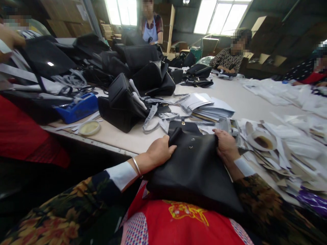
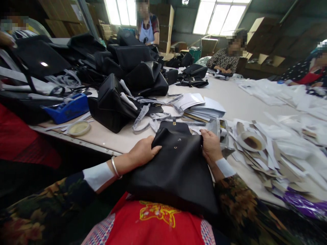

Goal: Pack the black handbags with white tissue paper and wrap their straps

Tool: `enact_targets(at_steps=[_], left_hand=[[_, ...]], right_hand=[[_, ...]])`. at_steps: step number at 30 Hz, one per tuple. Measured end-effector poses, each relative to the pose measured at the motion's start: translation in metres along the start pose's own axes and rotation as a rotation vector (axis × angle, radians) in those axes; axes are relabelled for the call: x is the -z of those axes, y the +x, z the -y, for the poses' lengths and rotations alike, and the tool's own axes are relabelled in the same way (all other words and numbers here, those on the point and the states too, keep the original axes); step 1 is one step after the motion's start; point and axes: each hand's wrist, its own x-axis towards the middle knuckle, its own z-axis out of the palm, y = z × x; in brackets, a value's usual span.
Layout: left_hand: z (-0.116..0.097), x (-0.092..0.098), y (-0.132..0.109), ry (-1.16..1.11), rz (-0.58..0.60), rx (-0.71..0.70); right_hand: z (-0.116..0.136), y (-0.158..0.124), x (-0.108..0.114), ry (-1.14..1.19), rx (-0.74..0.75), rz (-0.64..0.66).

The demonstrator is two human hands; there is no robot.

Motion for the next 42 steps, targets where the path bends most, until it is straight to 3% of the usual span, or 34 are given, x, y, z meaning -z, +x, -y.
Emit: enact_targets(at_steps=[3,7,12,18,20,23,25,27,29,31,34,37,40,42], left_hand=[[0.001,0.001,-0.004,0.273,0.013,-0.062],[0.0,-0.002,-0.005,0.444,-0.004,-0.077],[0.013,-0.011,0.003,0.362,-0.093,-0.03],[0.036,-0.027,0.0,-0.084,-0.253,0.111],[0.038,-0.03,-0.005,-0.012,-0.261,0.106],[0.033,-0.028,-0.01,0.317,-0.225,0.089],[0.028,-0.024,-0.009,0.478,-0.281,-0.022],[0.024,-0.018,-0.003,0.528,-0.309,-0.335],[0.019,-0.012,0.005,0.493,-0.153,-0.705],[0.011,-0.006,0.013,0.422,0.082,-0.89],[-0.005,-0.002,0.018,0.381,0.271,-0.83],[-0.018,-0.005,0.013,0.449,0.366,-0.721],[-0.02,-0.01,0.006,0.496,0.411,-0.647],[-0.019,-0.013,0.004,0.511,0.432,-0.608]], right_hand=[[0.012,-0.015,0.008,-0.089,-0.024,0.155],[0.037,-0.048,0.03,-0.564,0.088,0.207],[0.062,-0.101,0.045,-1.012,0.232,0.375],[0.056,-0.137,0.045,-1.155,0.249,0.432],[0.054,-0.143,0.046,-1.171,0.227,0.428],[0.051,-0.148,0.048,-1.156,0.224,0.434],[0.05,-0.148,0.05,-1.139,0.245,0.45],[0.051,-0.144,0.051,-1.147,0.299,0.457],[0.058,-0.137,0.05,-1.174,0.401,0.442],[0.069,-0.127,0.044,-1.178,0.534,0.43],[0.086,-0.107,0.025,-1.093,0.721,0.515],[0.085,-0.085,0.001,-1.026,0.826,0.746],[0.064,-0.065,-0.016,-1.12,0.82,0.997],[0.048,-0.051,-0.02,-1.248,0.754,0.997]])
